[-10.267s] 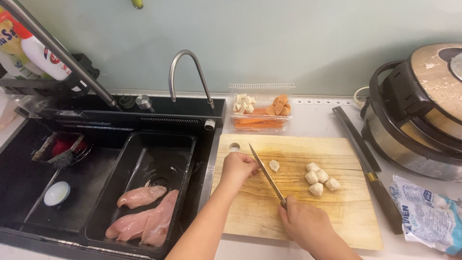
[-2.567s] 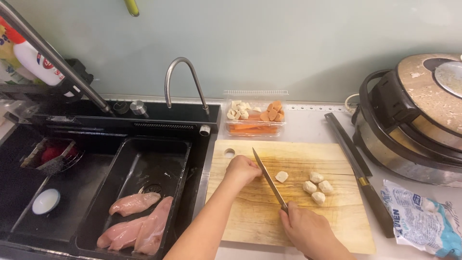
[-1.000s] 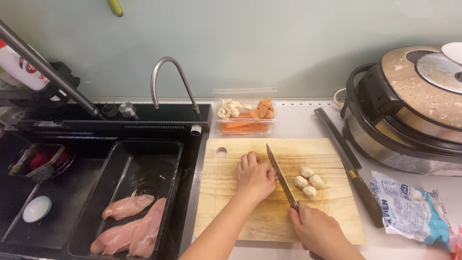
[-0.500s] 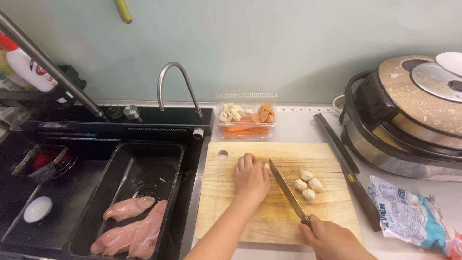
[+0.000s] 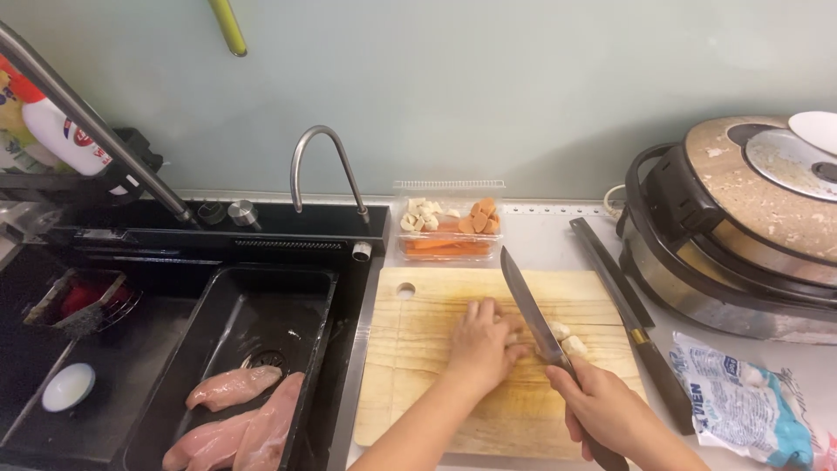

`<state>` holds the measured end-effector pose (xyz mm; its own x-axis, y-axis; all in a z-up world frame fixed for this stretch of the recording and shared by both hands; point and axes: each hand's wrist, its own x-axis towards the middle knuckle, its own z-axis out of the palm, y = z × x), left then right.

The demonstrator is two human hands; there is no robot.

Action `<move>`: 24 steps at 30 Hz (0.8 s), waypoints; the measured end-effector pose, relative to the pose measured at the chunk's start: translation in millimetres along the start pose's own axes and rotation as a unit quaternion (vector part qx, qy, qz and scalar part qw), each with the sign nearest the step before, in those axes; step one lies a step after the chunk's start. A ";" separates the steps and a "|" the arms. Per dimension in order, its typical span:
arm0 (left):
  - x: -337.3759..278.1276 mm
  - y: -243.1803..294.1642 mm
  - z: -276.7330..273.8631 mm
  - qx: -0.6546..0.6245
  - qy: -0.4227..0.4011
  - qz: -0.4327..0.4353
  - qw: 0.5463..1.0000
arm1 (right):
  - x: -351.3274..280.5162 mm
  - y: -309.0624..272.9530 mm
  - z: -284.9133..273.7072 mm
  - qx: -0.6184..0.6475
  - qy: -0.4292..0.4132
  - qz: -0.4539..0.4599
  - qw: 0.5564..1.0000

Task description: Slicing sausages and fish balls on a cutting board in a kitchen.

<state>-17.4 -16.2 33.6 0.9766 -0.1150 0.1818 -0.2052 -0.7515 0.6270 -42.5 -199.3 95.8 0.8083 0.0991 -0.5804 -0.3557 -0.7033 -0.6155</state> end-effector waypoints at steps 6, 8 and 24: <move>3.0 -42.6 27.0 0.010 0.051 0.069 0.996 | 15.8 18.3 1.7 0.023 -0.026 0.019 0.999; -4.0 -36.0 5.8 -0.001 0.044 0.067 0.997 | 25.9 27.5 5.3 0.015 -0.024 0.005 1.000; 32.7 -56.9 -31.9 -0.221 -0.127 -0.183 0.950 | 176.2 171.6 47.4 -0.085 0.053 -0.169 0.981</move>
<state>24.2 43.5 28.0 0.9604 -0.0928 -0.2629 0.1990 -0.4321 0.8796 16.7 -269.1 -137.4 0.9138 0.2792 -0.2951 0.0166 -0.7514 -0.6597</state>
